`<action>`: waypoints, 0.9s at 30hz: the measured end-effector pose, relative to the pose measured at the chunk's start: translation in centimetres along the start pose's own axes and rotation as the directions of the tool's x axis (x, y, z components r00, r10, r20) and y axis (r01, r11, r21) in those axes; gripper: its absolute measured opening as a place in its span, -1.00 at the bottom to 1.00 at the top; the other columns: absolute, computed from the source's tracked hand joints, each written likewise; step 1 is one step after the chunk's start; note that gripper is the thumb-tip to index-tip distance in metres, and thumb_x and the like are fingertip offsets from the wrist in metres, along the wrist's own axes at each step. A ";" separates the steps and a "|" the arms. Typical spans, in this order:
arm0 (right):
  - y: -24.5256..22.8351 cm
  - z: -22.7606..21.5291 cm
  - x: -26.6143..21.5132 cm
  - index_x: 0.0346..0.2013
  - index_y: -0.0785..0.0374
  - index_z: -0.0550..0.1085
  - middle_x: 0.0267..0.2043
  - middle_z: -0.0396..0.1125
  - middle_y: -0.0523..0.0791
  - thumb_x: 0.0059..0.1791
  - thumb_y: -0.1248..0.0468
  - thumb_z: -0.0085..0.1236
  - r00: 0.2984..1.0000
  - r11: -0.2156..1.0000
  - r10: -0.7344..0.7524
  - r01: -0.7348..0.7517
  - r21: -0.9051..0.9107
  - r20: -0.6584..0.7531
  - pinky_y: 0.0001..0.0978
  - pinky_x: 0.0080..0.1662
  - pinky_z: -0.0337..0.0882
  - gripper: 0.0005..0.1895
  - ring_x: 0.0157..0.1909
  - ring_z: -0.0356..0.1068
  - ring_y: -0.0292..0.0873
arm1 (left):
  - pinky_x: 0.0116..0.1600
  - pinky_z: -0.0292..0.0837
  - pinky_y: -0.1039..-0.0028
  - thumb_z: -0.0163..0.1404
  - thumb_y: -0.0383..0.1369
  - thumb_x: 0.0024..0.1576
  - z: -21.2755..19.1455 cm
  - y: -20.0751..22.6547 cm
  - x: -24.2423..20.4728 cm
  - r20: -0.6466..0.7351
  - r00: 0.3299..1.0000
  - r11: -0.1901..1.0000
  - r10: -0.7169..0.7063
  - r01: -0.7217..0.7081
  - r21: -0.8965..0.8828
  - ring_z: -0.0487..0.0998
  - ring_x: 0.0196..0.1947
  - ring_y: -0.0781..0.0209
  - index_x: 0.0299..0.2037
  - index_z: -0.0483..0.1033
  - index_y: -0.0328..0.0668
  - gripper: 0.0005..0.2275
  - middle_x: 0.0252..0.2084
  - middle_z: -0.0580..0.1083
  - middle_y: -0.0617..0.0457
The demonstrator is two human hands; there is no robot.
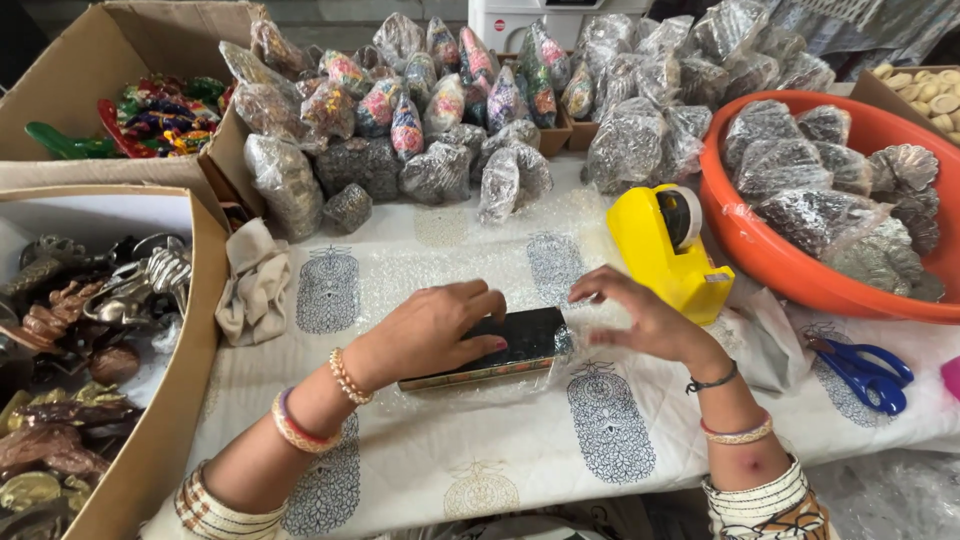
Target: The recorder wraps a black rectangular object in bubble wrap and plastic film, securing it with tape.
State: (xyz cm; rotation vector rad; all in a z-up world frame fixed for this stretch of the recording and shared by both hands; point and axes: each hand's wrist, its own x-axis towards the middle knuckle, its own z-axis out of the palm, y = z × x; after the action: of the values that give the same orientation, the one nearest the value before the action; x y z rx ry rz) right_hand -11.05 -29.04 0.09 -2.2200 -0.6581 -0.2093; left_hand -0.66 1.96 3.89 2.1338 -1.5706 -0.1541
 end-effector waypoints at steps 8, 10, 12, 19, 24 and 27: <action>1.3 0.4 -0.9 -0.27 0.19 0.55 -0.30 0.40 -0.18 -0.19 0.13 0.44 0.886 0.915 0.403 -0.385 -0.124 0.227 -0.38 -0.14 0.43 -0.68 -0.26 0.40 -0.24 | -0.18 0.46 0.28 0.23 -0.14 -0.09 4.6 2.4 -1.3 0.115 0.984 0.957 0.137 -0.162 0.241 0.48 -0.23 0.07 -0.27 0.54 -0.23 -0.66 -0.29 0.44 -0.02; 1.2 0.1 -1.1 -0.34 0.22 0.54 -0.31 0.39 -0.18 -0.17 0.17 0.44 0.930 0.950 0.312 -0.300 -0.091 0.195 -0.40 -0.16 0.43 -0.73 -0.27 0.42 -0.26 | -0.18 0.46 0.28 0.24 -0.14 -0.21 6.3 1.9 -1.7 0.040 0.976 0.902 0.213 -0.212 0.376 0.45 -0.21 0.05 -0.31 0.55 -0.24 -0.63 -0.28 0.44 -0.02; 0.9 -0.1 -1.2 -0.41 0.27 0.46 -0.24 0.35 -0.13 -0.17 0.28 0.39 0.990 0.995 0.098 -0.098 -0.007 0.106 -0.38 -0.03 0.42 -0.77 -0.14 0.43 -0.20 | -0.04 0.48 0.41 0.13 -0.47 0.10 8.4 0.2 -2.0 0.028 0.979 0.838 0.202 -0.188 0.512 0.41 -0.16 0.19 -0.28 0.53 -0.18 -0.95 -0.19 0.43 0.04; 1.4 0.6 -0.9 -0.20 0.23 0.41 -0.16 0.41 -0.17 -0.13 0.30 0.28 0.948 0.958 0.284 -0.276 -0.077 0.144 -0.37 0.06 0.45 -0.73 -0.04 0.47 -0.19 | -0.12 0.50 0.31 0.12 -0.39 0.07 5.0 -0.1 -1.3 -0.010 1.000 0.997 -0.020 0.021 0.076 0.47 -0.26 0.13 -0.34 0.49 -0.24 -0.89 -0.32 0.45 0.00; -0.4 1.4 0.2 -0.14 0.22 0.48 0.03 0.25 -0.11 -0.24 0.14 0.48 0.994 0.998 -0.032 0.037 -0.052 0.106 -0.20 0.22 0.30 -0.52 0.20 0.28 -0.06 | -0.17 0.52 0.32 0.07 -0.43 0.08 4.7 -0.6 -1.0 0.031 0.995 0.996 -0.091 0.092 -0.020 0.51 -0.34 0.13 -0.39 0.44 -0.25 -0.91 -0.37 0.47 0.00; 1.1 3.0 -0.1 -0.24 0.18 0.51 0.09 0.21 -0.12 -0.24 0.13 0.50 0.994 0.985 -0.092 0.098 -0.143 0.054 -0.20 0.23 0.31 -0.60 0.24 0.23 -0.06 | -0.11 0.52 0.32 0.11 -0.38 0.13 4.7 -1.1 -1.3 0.007 0.997 0.997 -0.072 0.072 -0.021 0.52 -0.30 0.14 -0.35 0.47 -0.25 -0.88 -0.34 0.50 0.01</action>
State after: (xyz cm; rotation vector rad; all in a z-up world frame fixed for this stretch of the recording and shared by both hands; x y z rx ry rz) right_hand -10.74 -27.49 -2.63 -2.3405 -0.7983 -0.2608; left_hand -1.87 1.89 -0.96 2.1758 -1.4898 -0.2005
